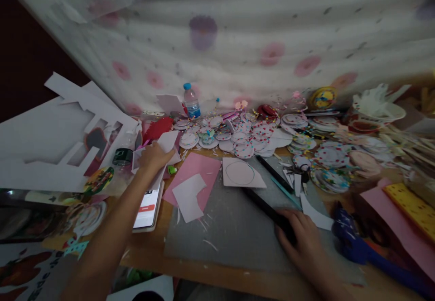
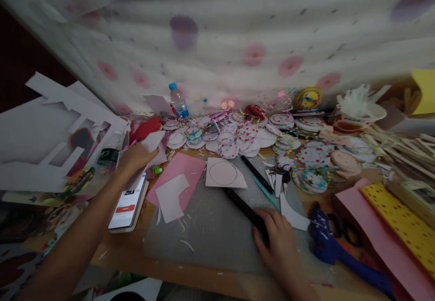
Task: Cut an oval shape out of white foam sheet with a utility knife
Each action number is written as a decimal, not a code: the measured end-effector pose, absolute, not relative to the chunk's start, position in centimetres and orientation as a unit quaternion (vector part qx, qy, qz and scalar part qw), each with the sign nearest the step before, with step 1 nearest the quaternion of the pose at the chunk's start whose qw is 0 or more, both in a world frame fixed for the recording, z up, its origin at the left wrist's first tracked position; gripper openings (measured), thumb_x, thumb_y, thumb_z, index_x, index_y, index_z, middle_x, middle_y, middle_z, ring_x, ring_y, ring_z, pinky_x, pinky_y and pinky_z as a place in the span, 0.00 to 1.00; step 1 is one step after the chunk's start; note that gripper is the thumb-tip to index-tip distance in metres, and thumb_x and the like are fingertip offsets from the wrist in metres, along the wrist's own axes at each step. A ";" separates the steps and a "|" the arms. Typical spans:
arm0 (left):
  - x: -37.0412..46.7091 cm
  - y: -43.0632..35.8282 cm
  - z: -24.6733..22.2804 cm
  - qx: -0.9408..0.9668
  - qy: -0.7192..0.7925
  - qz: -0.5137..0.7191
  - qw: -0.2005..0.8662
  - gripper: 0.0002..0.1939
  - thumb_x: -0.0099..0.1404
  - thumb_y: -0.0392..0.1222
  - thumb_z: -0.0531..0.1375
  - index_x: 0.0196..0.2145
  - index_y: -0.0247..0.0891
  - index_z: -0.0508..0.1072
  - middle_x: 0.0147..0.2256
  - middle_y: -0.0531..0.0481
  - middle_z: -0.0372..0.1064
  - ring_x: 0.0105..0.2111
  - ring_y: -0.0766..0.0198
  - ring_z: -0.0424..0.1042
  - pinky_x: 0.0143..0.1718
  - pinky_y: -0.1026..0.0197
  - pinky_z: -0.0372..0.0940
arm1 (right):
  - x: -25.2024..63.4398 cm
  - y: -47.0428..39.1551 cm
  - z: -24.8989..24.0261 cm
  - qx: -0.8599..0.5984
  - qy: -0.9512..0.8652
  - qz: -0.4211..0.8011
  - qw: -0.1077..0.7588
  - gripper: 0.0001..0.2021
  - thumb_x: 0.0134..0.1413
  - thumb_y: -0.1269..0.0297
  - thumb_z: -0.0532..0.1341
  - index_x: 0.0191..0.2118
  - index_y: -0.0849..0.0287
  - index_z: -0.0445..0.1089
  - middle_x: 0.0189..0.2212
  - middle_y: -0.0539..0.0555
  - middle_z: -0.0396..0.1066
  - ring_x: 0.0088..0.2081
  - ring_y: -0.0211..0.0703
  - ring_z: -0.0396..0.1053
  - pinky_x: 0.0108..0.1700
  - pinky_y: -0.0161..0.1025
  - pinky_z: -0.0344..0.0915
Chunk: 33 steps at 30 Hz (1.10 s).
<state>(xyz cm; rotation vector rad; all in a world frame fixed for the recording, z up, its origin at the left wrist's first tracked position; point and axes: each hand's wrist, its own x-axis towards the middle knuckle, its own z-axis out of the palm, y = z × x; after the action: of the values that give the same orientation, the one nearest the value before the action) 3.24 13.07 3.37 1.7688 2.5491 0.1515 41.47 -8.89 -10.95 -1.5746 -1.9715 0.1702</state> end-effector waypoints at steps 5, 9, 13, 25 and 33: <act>5.4 15.6 2.8 0.554 0.832 0.018 0.016 0.41 0.52 0.67 0.59 0.50 0.27 0.69 0.50 0.22 0.66 0.49 0.32 0.68 0.43 0.42 0.65 | 41.4 -8.8 -10.8 -0.596 -0.738 0.064 0.310 0.13 0.57 0.64 0.57 0.48 0.56 0.64 0.42 0.58 0.69 0.43 0.52 0.69 0.43 0.49 0.65; 6.4 16.5 2.9 0.545 0.837 0.025 -0.039 0.45 0.47 0.61 0.66 0.54 0.25 0.65 0.54 0.19 0.59 0.54 0.29 0.61 0.46 0.36 0.62 | 41.2 -8.7 -10.5 -0.599 -0.732 0.070 0.317 0.13 0.57 0.64 0.57 0.48 0.55 0.64 0.41 0.57 0.70 0.42 0.52 0.69 0.43 0.48 0.65; 6.5 16.8 3.1 0.564 0.821 0.036 -0.076 0.46 0.50 0.56 0.68 0.57 0.23 0.59 0.56 0.18 0.55 0.55 0.30 0.59 0.47 0.39 0.63 | 41.3 -8.7 -10.4 -0.604 -0.730 0.080 0.311 0.13 0.57 0.65 0.57 0.49 0.55 0.64 0.42 0.57 0.69 0.44 0.52 0.69 0.44 0.49 0.65; 5.9 19.7 2.5 0.632 0.770 0.082 -0.006 0.21 0.65 0.44 0.59 0.53 0.30 0.65 0.51 0.37 0.67 0.51 0.50 0.67 0.52 0.48 0.63 | 41.3 -8.8 -10.5 -0.608 -0.727 0.083 0.308 0.13 0.57 0.65 0.57 0.49 0.55 0.64 0.42 0.57 0.70 0.44 0.52 0.69 0.44 0.48 0.65; -1.2 7.5 3.9 0.612 0.776 0.152 0.013 0.28 0.63 0.49 0.54 0.55 0.28 0.61 0.48 0.39 0.69 0.43 0.55 0.72 0.43 0.58 0.67 | 41.5 -8.7 -10.6 -0.607 -0.730 0.080 0.303 0.13 0.58 0.63 0.56 0.49 0.56 0.63 0.41 0.58 0.68 0.43 0.53 0.67 0.43 0.49 0.63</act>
<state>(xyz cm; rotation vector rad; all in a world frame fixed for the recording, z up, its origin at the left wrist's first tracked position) -1.20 7.55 3.89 1.9065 2.4174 0.4738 41.45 -8.75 -10.61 -1.6075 -1.9355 0.2132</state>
